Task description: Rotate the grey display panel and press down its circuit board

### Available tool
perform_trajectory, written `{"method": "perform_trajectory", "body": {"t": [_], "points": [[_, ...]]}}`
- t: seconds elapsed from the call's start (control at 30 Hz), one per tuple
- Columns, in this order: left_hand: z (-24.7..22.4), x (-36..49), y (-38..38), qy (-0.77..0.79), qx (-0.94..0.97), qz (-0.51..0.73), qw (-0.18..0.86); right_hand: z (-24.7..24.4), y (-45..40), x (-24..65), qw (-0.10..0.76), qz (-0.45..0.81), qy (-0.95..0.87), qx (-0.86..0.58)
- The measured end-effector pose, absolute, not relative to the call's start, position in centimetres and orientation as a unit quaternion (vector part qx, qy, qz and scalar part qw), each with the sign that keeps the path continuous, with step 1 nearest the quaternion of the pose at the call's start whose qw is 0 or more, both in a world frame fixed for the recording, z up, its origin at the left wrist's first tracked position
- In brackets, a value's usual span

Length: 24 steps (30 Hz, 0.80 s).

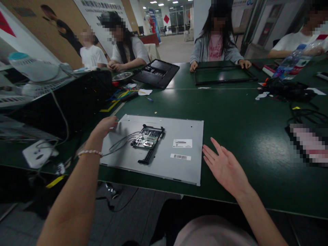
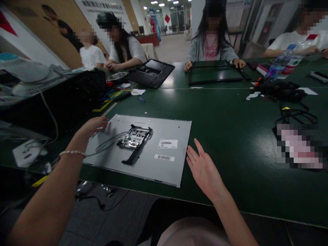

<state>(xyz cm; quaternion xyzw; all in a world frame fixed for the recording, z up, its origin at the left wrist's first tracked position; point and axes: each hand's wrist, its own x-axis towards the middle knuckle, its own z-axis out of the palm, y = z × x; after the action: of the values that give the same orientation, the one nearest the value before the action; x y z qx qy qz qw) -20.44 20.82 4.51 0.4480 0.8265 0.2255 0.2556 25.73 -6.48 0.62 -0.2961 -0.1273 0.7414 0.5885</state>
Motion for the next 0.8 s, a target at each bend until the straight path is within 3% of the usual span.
{"method": "perform_trajectory", "body": {"t": [0.5, 0.8], "points": [[4.1, -20.6, 20.0, 0.803, 0.425, 0.295, 0.294, 0.6, -5.6, 25.0, 0.628, 0.703, -0.1, -0.319], [4.6, -21.3, 19.6, 0.771, 0.388, 0.344, 0.37, 0.8, -5.8, 24.8, 0.645, 0.688, -0.091, -0.32]]}}
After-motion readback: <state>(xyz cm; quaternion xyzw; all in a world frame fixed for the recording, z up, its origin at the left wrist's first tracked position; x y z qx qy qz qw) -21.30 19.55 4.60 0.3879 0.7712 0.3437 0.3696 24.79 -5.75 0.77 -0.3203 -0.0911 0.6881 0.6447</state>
